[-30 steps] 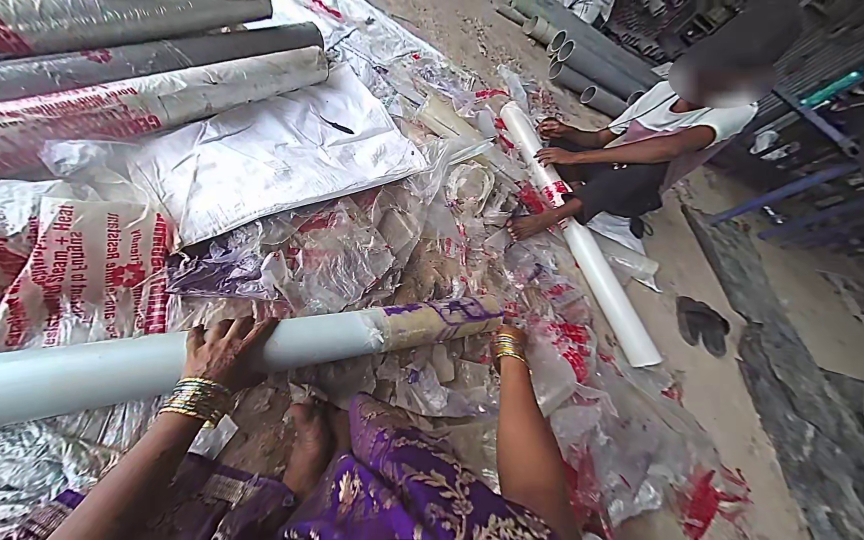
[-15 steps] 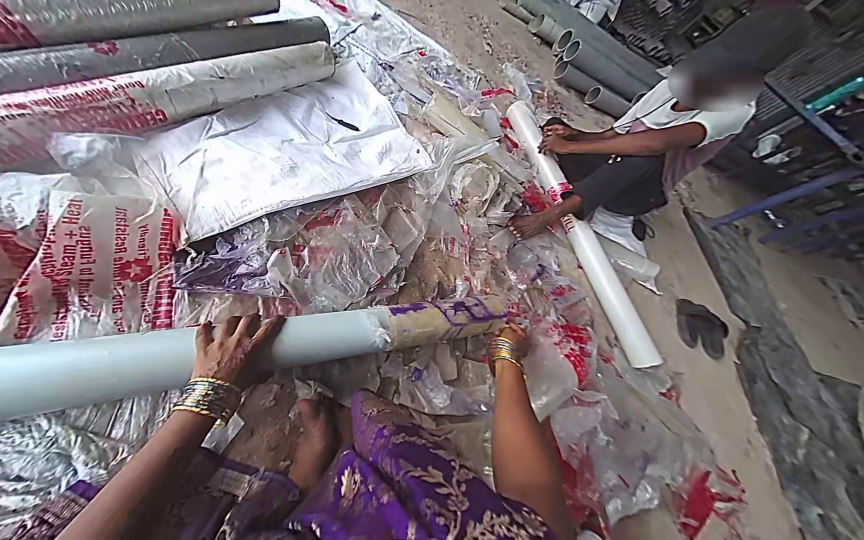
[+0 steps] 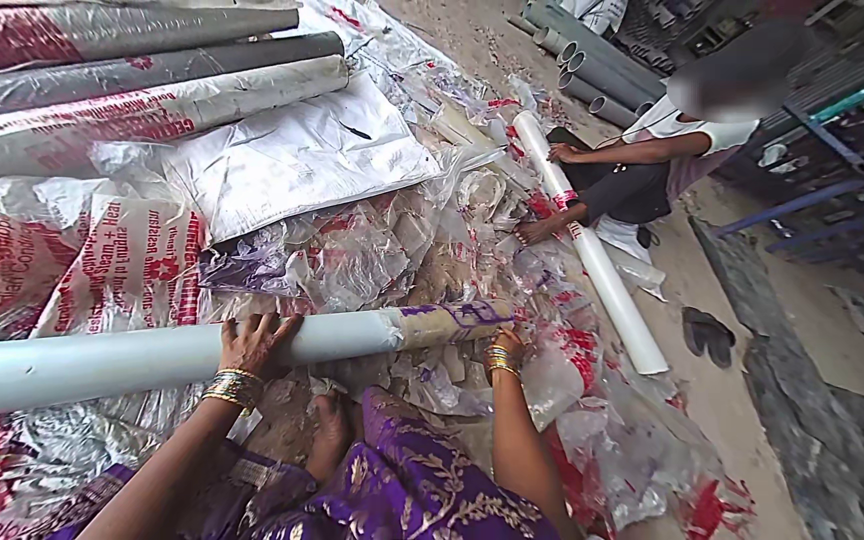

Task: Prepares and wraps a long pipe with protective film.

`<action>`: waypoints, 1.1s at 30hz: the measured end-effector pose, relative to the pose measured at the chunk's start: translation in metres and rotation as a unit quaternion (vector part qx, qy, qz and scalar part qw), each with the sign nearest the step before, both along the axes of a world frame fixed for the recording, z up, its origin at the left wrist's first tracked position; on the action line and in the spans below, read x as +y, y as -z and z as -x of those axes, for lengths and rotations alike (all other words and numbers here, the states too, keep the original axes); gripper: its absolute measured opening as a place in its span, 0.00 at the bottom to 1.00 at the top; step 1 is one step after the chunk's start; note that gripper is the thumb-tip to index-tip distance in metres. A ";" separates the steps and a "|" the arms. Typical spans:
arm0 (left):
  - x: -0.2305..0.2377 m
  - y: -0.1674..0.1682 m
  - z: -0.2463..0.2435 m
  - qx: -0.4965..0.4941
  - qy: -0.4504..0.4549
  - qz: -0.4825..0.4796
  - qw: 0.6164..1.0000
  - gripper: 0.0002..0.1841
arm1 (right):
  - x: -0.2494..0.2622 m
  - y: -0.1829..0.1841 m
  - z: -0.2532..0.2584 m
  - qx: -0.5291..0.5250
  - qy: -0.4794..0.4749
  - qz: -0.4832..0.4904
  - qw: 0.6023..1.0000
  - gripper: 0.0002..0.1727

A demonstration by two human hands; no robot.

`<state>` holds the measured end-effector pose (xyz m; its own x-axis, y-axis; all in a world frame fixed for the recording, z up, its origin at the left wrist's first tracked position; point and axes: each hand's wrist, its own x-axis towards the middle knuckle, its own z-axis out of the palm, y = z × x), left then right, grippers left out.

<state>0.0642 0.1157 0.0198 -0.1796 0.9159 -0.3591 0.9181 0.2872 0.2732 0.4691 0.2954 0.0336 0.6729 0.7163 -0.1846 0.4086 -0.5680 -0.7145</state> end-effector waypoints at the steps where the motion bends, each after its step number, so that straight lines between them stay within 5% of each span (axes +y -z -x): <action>1: 0.000 0.000 0.000 0.000 0.001 0.005 1.000 0.56 | -0.003 0.000 0.003 0.007 0.001 -0.004 1.000 0.16; 33: -0.003 -0.009 0.003 -0.019 0.001 0.012 1.000 0.55 | -0.072 -0.003 0.109 0.013 -0.065 0.034 0.997 0.15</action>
<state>0.0616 0.1125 0.0287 -0.1635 0.9071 -0.3878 0.9081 0.2920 0.3001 0.3599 0.2237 0.0366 0.5690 0.7826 -0.2525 0.4637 -0.5589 -0.6874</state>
